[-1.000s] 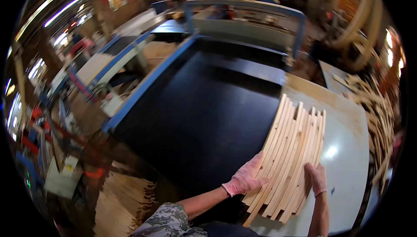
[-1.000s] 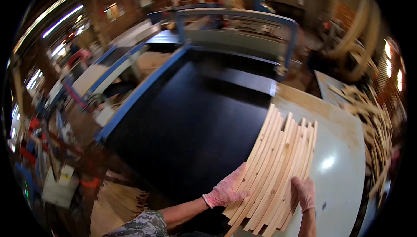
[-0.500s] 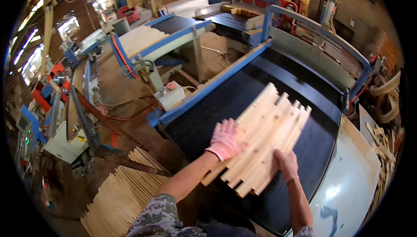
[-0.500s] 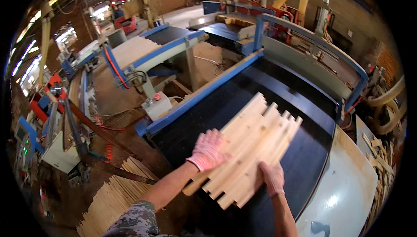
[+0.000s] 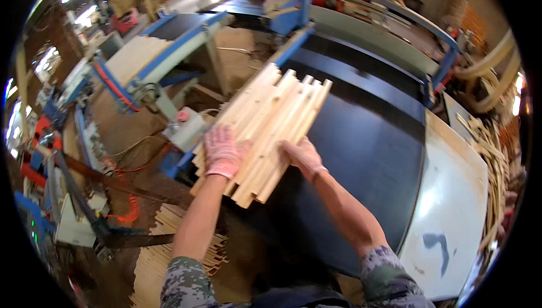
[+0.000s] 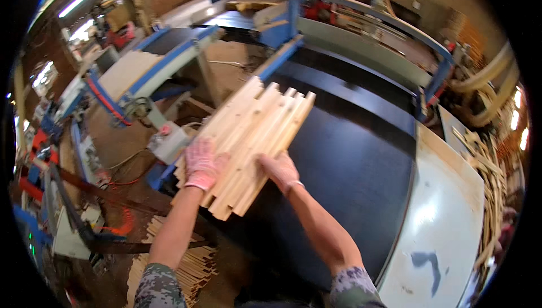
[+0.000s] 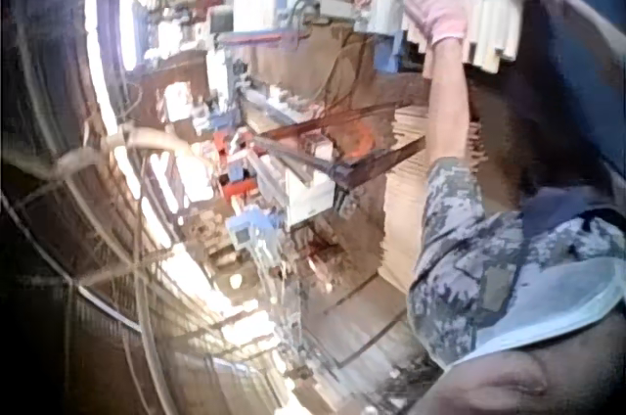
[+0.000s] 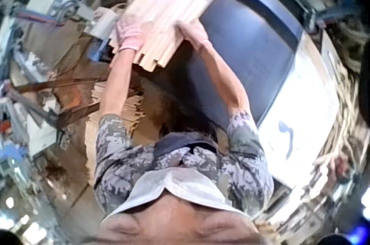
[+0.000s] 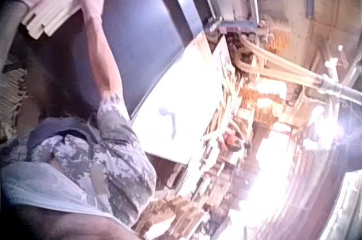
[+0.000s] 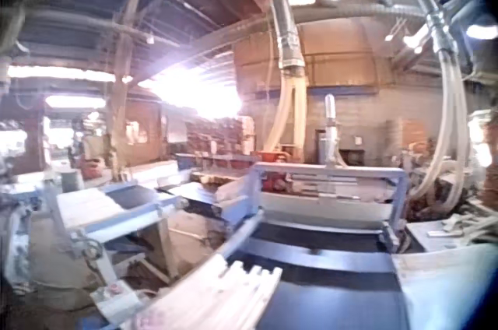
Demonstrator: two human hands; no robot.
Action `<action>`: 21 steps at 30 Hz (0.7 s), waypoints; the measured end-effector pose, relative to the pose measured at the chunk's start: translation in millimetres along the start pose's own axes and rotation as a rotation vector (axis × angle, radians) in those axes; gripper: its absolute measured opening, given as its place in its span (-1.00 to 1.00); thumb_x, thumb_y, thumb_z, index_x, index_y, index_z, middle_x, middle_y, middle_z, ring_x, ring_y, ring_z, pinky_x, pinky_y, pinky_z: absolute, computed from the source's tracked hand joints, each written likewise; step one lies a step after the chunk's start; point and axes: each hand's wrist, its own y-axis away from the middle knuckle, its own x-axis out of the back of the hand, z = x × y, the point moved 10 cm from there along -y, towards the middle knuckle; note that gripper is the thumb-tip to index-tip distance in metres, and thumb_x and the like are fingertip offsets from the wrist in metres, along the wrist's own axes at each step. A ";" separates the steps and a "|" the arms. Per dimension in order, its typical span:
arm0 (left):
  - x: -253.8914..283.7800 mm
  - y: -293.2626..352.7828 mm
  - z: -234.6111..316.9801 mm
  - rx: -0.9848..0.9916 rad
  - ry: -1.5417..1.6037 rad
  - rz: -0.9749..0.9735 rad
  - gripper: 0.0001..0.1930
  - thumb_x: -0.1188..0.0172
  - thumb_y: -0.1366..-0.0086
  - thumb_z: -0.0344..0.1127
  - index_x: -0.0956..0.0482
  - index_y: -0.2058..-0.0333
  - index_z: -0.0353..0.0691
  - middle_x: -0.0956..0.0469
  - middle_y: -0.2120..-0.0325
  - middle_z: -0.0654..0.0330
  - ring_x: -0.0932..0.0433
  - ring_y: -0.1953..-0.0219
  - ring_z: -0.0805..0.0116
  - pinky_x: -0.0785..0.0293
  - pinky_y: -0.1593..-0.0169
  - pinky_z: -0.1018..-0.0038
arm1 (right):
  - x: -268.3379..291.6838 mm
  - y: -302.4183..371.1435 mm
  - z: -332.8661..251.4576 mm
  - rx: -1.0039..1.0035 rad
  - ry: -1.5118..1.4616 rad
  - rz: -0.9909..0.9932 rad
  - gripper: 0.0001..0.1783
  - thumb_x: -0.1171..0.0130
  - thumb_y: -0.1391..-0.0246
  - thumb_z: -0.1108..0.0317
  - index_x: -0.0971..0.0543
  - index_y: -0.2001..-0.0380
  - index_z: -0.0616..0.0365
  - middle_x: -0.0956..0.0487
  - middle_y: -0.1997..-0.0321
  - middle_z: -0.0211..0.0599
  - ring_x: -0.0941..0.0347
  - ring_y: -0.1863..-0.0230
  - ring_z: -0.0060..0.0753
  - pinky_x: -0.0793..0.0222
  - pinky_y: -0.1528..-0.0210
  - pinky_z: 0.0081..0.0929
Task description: The person picks up stacks of wooden planks from a metal table and moves them to a conveyor belt. They repeatedly gather planks, align them, and place them onto the moving belt, then return to the table to repeat the process.
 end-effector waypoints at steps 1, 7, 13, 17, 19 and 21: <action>2.9 -0.4 1.0 -0.021 0.001 0.041 0.04 0.25 -0.49 0.52 -0.02 -0.60 -0.26 0.04 -0.64 -0.10 0.17 -0.68 -0.06 0.44 -0.66 -0.03 | 1.3 10.2 8.7 -0.062 -0.089 -0.013 -0.22 -0.33 -0.14 -0.06 -0.50 -0.18 0.44 -0.72 0.01 -0.02 -0.66 0.05 -0.25 -0.55 -0.07 -0.34; 43.6 33.9 41.7 -0.129 0.306 0.287 -0.04 0.02 -0.50 0.39 -0.15 -0.56 -0.27 -0.09 -0.59 -0.14 0.00 -0.63 -0.07 0.24 -0.65 -0.02 | 2.1 127.5 31.2 -0.008 -0.190 -0.251 -0.62 -0.25 -0.38 0.19 -0.43 -0.04 0.22 -0.41 0.23 -0.48 -0.33 0.19 -0.54 -0.36 0.10 -0.48; 71.3 188.1 208.6 -0.615 1.159 0.176 -0.53 -0.28 -0.53 -0.18 -0.62 -0.25 -0.37 -0.63 -0.23 -0.09 -0.56 -0.34 0.03 -0.46 -0.42 0.24 | 23.3 345.7 87.9 0.008 -0.306 -0.673 -0.67 -0.22 -0.43 0.11 -0.46 0.08 0.17 -0.44 0.17 -0.50 -0.37 0.12 -0.56 -0.34 -0.02 -0.54; 26.7 316.1 351.0 -0.714 1.513 -0.435 -0.51 -0.23 -0.58 -0.14 -0.57 -0.31 -0.35 -0.62 -0.28 0.05 -0.54 -0.34 0.27 -0.42 -0.42 0.39 | 100.3 511.7 178.1 -0.292 -0.363 -0.517 -0.31 -0.24 -0.47 0.19 -0.32 -0.50 0.29 -0.65 -0.10 -0.25 -0.57 -0.06 -0.48 -0.49 -0.02 -0.55; 6.6 393.5 422.0 -0.750 1.625 -0.725 -0.49 -0.24 -0.58 -0.13 -0.54 -0.35 -0.31 -0.60 -0.30 0.04 -0.51 -0.36 0.23 -0.41 -0.43 0.38 | 148.0 588.1 235.0 -0.353 -0.650 -0.212 -0.11 -0.35 -0.39 0.04 -0.24 -0.59 0.20 -0.62 -0.30 -0.16 -0.57 -0.23 -0.32 -0.50 -0.33 -0.33; -17.6 471.4 481.5 -0.751 1.519 -0.951 -0.46 -0.26 -0.57 -0.10 -0.53 -0.37 -0.27 -0.56 -0.33 0.02 -0.50 -0.38 0.20 -0.39 -0.45 0.35 | 198.3 651.2 305.9 -0.403 -0.601 -0.015 -0.38 -0.26 -0.44 0.10 -0.49 -0.38 0.27 -0.67 -0.02 -0.32 -0.60 -0.01 -0.44 -0.54 -0.15 -0.42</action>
